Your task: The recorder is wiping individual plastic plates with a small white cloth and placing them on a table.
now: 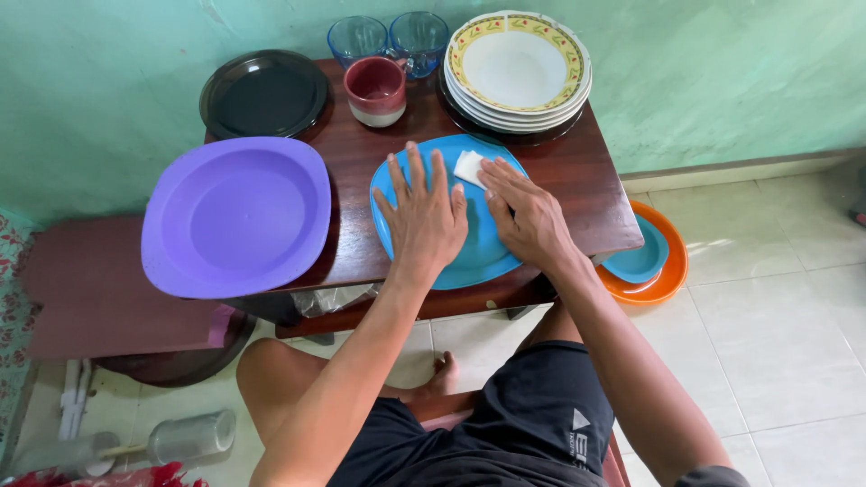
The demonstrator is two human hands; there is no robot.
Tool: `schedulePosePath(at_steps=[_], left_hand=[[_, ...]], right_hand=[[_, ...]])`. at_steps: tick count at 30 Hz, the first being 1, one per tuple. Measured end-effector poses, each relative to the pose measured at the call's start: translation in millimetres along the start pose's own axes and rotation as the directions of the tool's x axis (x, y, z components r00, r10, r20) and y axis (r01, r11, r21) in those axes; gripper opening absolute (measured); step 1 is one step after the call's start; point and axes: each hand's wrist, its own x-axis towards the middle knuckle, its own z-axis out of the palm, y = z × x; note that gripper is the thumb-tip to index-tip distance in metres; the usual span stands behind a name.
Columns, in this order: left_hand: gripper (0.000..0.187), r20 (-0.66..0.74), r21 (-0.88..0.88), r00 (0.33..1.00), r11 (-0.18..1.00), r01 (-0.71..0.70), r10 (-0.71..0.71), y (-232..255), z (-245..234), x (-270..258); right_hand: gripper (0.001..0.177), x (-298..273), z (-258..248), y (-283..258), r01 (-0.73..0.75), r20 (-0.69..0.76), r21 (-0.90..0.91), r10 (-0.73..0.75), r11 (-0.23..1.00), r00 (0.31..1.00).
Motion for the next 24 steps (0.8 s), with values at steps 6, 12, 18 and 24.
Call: schedulePosePath(at_steps=[6, 12, 18, 24], left_hand=[[0.076, 0.084, -0.15, 0.988, 0.978, 0.143, -0.131, -22, -24, -23], [0.077, 0.12, -0.193, 0.989, 0.975, 0.113, -0.091, -31, -31, -30], [0.076, 0.195, -0.295, 0.981, 0.954, 0.062, -0.004, -63, -24, -7], [0.066, 0.216, -0.371, 0.976, 0.927, 0.054, 0.03, -68, -33, 4]], right_hand=[[0.035, -22, -21, -56, 0.067, 0.071, -0.229, -0.052, 0.971, 0.996], [0.026, 2, -18, -51, -0.38, -0.005, -0.138, 0.383, 0.914, 0.924], [0.027, 17, 6, 4, -0.208, -0.002, -0.032, 0.208, 0.978, 0.978], [0.028, -19, -19, -4, -0.079, 0.026, -0.049, 0.08, 0.996, 0.996]])
